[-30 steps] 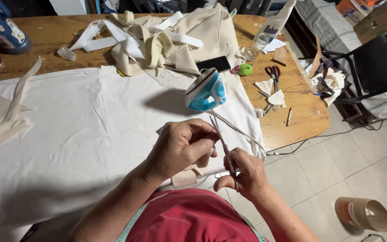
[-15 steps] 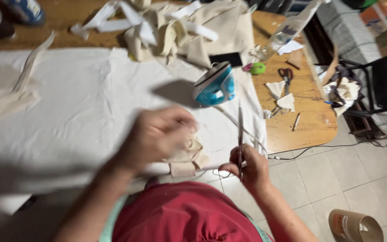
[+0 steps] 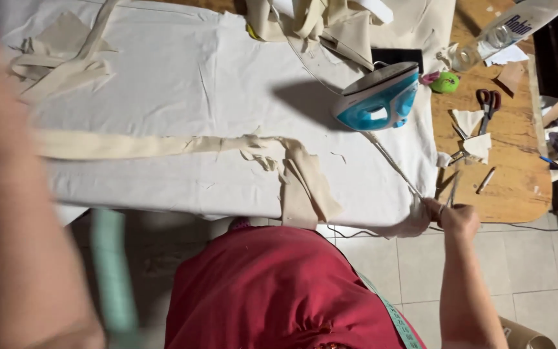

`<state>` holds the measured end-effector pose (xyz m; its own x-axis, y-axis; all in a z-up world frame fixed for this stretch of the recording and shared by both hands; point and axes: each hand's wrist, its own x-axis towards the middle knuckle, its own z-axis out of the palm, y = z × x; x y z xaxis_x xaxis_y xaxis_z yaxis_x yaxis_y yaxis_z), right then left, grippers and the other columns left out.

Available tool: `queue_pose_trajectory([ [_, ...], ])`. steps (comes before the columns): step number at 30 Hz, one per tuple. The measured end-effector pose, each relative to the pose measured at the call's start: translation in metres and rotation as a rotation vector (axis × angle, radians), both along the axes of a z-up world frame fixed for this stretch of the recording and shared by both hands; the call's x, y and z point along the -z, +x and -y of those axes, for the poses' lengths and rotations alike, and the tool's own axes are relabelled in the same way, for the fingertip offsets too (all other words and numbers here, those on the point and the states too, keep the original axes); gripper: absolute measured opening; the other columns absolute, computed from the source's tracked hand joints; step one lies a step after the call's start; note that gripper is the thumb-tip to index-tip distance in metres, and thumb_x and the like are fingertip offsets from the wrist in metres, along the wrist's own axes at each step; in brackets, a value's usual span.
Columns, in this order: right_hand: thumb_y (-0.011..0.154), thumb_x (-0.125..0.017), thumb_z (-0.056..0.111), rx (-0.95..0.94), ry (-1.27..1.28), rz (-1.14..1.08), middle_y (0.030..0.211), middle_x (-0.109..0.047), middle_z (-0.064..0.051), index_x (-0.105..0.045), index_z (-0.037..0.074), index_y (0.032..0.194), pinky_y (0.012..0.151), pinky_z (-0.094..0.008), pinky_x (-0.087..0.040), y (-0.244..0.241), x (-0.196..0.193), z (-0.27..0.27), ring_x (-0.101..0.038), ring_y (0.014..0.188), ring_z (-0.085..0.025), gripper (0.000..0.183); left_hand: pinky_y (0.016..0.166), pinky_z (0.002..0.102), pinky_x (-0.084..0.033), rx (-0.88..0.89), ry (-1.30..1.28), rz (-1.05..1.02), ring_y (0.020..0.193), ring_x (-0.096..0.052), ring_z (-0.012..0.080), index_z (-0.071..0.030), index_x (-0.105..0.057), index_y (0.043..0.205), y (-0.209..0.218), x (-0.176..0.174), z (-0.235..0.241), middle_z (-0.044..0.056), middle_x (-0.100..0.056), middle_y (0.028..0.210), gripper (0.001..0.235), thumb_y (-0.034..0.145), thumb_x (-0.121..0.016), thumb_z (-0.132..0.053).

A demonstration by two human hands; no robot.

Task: Cutting long strips of cream-colored fabric into smaller pieces using scissors on a workbench.

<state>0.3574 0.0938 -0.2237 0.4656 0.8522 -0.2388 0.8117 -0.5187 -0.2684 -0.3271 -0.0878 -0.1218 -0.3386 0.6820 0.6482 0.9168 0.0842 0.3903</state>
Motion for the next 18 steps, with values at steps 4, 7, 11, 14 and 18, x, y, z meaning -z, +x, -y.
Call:
queue_pose_trajectory([
  [4,0.065,-0.072,0.040,-0.033,-0.339,0.126,0.069,-0.064,-0.016,-0.065,-0.003,0.072,0.056,-0.037,-0.044,0.002,0.009,-0.042,-0.058,0.064,-0.027,0.045,0.083,0.042,-0.039,0.069,-0.092,0.026,0.101,-0.050,0.0318,-0.001,-0.053,0.113,0.086,0.105,-0.042,0.016,-0.054,0.110,0.046,0.069,-0.067,-0.004],
  [7,0.066,-0.073,0.030,-0.101,-0.483,0.171,0.074,-0.068,-0.021,-0.067,-0.006,0.081,0.056,-0.037,-0.047,0.004,0.015,-0.061,-0.062,0.065,-0.030,0.040,0.096,0.055,-0.022,0.185,-0.502,0.071,0.126,-0.033,0.0273,-0.012,-0.044,0.126,0.136,0.132,-0.055,0.010,-0.041,0.133,0.066,0.068,-0.072,-0.025],
  [11,0.062,-0.074,0.057,-0.269,-0.521,0.540,0.105,-0.067,-0.015,-0.059,0.007,0.112,0.078,-0.044,-0.051,-0.049,-0.030,-0.043,-0.062,0.098,-0.030,0.072,0.086,0.052,-0.033,0.127,-0.738,0.017,0.100,-0.045,0.0297,-0.015,-0.055,0.102,0.141,0.153,-0.063,0.002,-0.047,0.107,0.056,0.059,-0.078,-0.043],
  [14,0.073,-0.056,0.055,-0.216,-0.078,0.025,0.118,-0.056,-0.003,-0.046,0.024,0.124,0.088,-0.049,-0.035,-0.110,-0.020,-0.001,-0.050,0.107,-0.034,0.061,0.081,0.040,-0.029,0.210,-0.829,-0.047,0.093,-0.044,0.0247,-0.016,-0.063,0.092,0.138,0.171,-0.071,0.003,-0.055,0.093,0.027,0.079,-0.063,-0.039],
  [18,0.052,-0.087,0.032,-0.564,0.137,-0.536,0.126,-0.034,-0.030,-0.028,-0.004,0.133,0.071,-0.045,-0.053,-0.213,0.035,0.054,-0.044,0.111,-0.044,0.106,0.073,0.036,-0.044,0.228,-0.595,-0.036,0.086,-0.050,0.0180,-0.018,-0.057,0.079,0.149,0.216,-0.095,-0.004,-0.050,0.087,0.019,0.076,-0.067,-0.034],
])
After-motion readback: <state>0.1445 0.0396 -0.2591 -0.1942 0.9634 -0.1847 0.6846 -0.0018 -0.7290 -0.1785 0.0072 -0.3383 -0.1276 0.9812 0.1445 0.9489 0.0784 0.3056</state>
